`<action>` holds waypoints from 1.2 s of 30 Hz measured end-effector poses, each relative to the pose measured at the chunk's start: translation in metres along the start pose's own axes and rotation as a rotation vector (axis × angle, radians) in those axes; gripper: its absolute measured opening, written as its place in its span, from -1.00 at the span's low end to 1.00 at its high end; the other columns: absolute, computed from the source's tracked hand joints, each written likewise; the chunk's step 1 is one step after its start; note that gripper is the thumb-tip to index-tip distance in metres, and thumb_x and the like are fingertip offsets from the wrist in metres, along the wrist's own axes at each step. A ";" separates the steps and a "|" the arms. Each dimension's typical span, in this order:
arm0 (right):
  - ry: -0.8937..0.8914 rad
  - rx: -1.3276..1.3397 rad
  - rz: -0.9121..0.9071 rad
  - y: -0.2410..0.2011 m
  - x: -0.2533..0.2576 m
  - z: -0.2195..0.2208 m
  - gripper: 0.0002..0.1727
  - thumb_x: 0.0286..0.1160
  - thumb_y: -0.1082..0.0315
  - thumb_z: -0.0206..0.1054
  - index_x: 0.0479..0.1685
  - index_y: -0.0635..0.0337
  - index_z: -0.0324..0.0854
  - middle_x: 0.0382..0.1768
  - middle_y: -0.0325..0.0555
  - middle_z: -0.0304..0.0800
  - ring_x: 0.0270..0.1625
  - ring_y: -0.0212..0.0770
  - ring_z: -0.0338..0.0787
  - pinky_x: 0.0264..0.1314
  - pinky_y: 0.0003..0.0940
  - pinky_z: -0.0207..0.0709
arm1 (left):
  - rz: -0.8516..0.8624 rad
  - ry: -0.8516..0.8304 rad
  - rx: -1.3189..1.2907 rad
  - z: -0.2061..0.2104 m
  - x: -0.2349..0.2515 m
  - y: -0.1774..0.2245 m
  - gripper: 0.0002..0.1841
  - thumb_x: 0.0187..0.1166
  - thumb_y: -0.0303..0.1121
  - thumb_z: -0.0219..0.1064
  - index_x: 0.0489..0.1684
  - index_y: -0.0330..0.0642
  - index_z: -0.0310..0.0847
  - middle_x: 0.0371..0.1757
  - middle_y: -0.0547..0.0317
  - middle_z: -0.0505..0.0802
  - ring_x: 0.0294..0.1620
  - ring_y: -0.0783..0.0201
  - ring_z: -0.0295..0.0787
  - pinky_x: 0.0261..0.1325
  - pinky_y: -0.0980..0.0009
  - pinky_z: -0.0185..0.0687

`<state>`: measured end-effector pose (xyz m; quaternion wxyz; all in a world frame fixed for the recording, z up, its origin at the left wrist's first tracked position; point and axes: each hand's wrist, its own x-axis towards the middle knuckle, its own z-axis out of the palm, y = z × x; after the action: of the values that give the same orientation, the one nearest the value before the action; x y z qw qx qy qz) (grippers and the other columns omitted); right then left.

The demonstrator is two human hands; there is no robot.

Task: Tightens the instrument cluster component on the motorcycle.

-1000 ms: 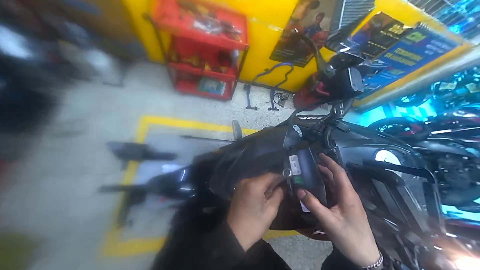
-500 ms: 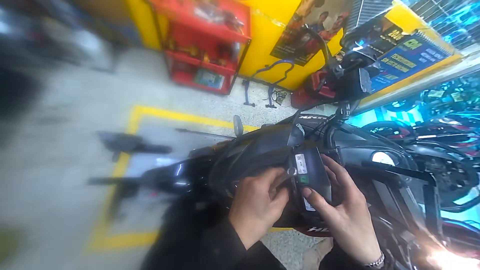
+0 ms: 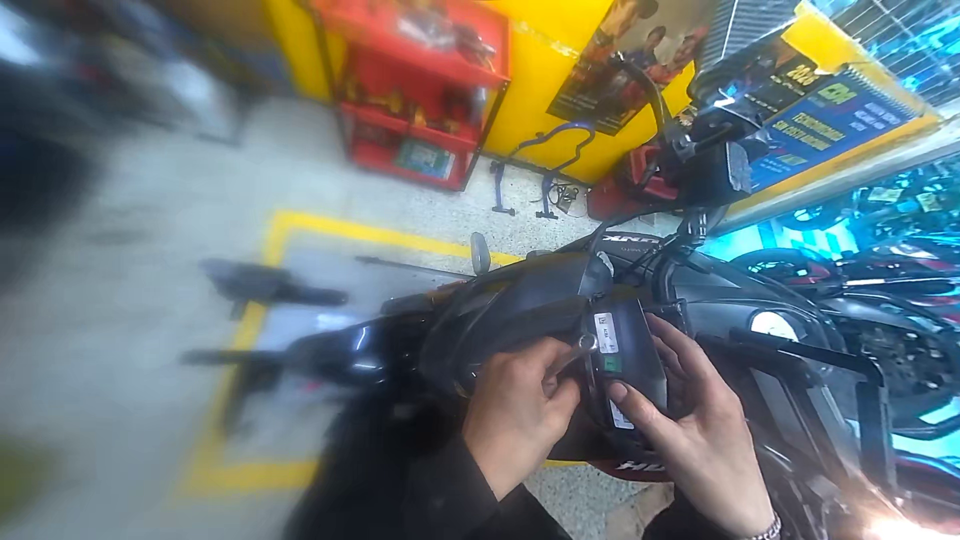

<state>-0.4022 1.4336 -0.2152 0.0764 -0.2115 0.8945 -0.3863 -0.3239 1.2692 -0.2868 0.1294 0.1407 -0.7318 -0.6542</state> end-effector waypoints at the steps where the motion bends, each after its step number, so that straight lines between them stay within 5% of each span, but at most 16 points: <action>1: -0.002 0.005 -0.001 0.000 0.000 0.000 -0.11 0.20 -0.14 0.55 0.64 -0.04 0.43 0.15 -0.30 0.85 0.09 -0.32 0.88 0.06 -0.35 0.84 | 0.007 -0.014 -0.004 -0.001 0.000 0.000 -0.89 0.43 -0.30 0.46 -0.17 0.05 0.84 -0.63 0.52 0.63 -0.67 0.58 0.44 -0.60 0.58 0.42; 4: 0.001 0.016 -0.002 0.002 0.000 -0.001 -0.10 0.18 -0.15 0.57 0.63 -0.04 0.44 0.14 -0.29 0.86 0.08 -0.31 0.88 0.05 -0.34 0.85 | 0.066 -0.028 -0.002 -0.004 -0.001 -0.002 -0.88 0.52 -0.27 0.42 -0.17 0.02 0.87 -0.57 0.50 0.72 -0.62 0.60 0.53 -0.54 0.59 0.52; 9: 0.000 0.005 0.005 0.001 0.000 -0.001 -0.09 0.16 -0.16 0.57 0.63 -0.03 0.45 0.15 -0.30 0.85 0.09 -0.33 0.87 0.06 -0.36 0.84 | -0.013 -0.021 0.020 -0.002 0.001 0.001 -0.78 0.34 -0.30 0.49 -0.07 0.09 0.78 -0.65 0.52 0.58 -0.69 0.58 0.40 -0.62 0.59 0.38; 15: -0.009 0.013 -0.008 0.002 0.001 -0.002 -0.09 0.18 -0.14 0.58 0.63 -0.01 0.44 0.19 -0.28 0.85 0.13 -0.31 0.88 0.10 -0.33 0.85 | 0.018 -0.079 0.017 -0.008 0.002 0.000 -0.86 0.56 -0.23 0.38 -0.13 0.04 0.85 -0.58 0.49 0.72 -0.61 0.58 0.54 -0.52 0.55 0.53; 18: -0.008 0.007 -0.002 0.001 0.000 -0.002 -0.09 0.18 -0.16 0.58 0.63 -0.03 0.44 0.18 -0.30 0.85 0.13 -0.33 0.87 0.10 -0.35 0.84 | -0.014 -0.057 0.007 -0.006 0.001 0.000 -0.72 0.41 -0.26 0.47 0.08 0.07 0.77 -0.63 0.51 0.61 -0.67 0.57 0.43 -0.59 0.57 0.42; 24: -0.009 0.004 0.001 0.001 0.001 -0.002 -0.10 0.19 -0.16 0.57 0.62 -0.02 0.45 0.16 -0.29 0.86 0.10 -0.33 0.88 0.07 -0.36 0.85 | -0.022 -0.085 0.018 -0.008 0.004 0.003 -0.89 0.53 -0.24 0.40 -0.18 0.07 0.84 -0.60 0.51 0.68 -0.64 0.58 0.52 -0.56 0.56 0.50; 28: -0.004 0.000 0.000 0.002 0.001 -0.002 -0.09 0.18 -0.18 0.57 0.62 -0.02 0.45 0.17 -0.29 0.85 0.12 -0.33 0.87 0.09 -0.35 0.84 | 0.001 -0.065 0.007 -0.008 0.003 0.002 -0.73 0.45 -0.23 0.46 0.08 0.05 0.81 -0.62 0.51 0.61 -0.67 0.58 0.41 -0.58 0.59 0.41; 31: -0.001 -0.004 -0.006 0.002 0.001 -0.002 -0.10 0.18 -0.17 0.57 0.62 -0.01 0.46 0.18 -0.30 0.85 0.12 -0.34 0.87 0.09 -0.36 0.84 | -0.058 -0.090 0.021 -0.008 0.005 0.004 -0.78 0.39 -0.28 0.47 -0.02 0.09 0.79 -0.65 0.51 0.58 -0.68 0.56 0.42 -0.60 0.57 0.41; 36: -0.003 0.004 -0.014 0.002 0.001 -0.002 -0.10 0.19 -0.17 0.57 0.62 0.00 0.45 0.18 -0.29 0.85 0.11 -0.34 0.87 0.08 -0.36 0.84 | 0.002 -0.111 0.015 -0.010 0.003 0.002 -0.86 0.58 -0.21 0.38 -0.11 0.03 0.84 -0.61 0.49 0.66 -0.64 0.58 0.48 -0.56 0.58 0.45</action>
<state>-0.4040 1.4360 -0.2156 0.0756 -0.2183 0.8921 -0.3883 -0.3226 1.2593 -0.2841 0.0883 0.1046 -0.7430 -0.6552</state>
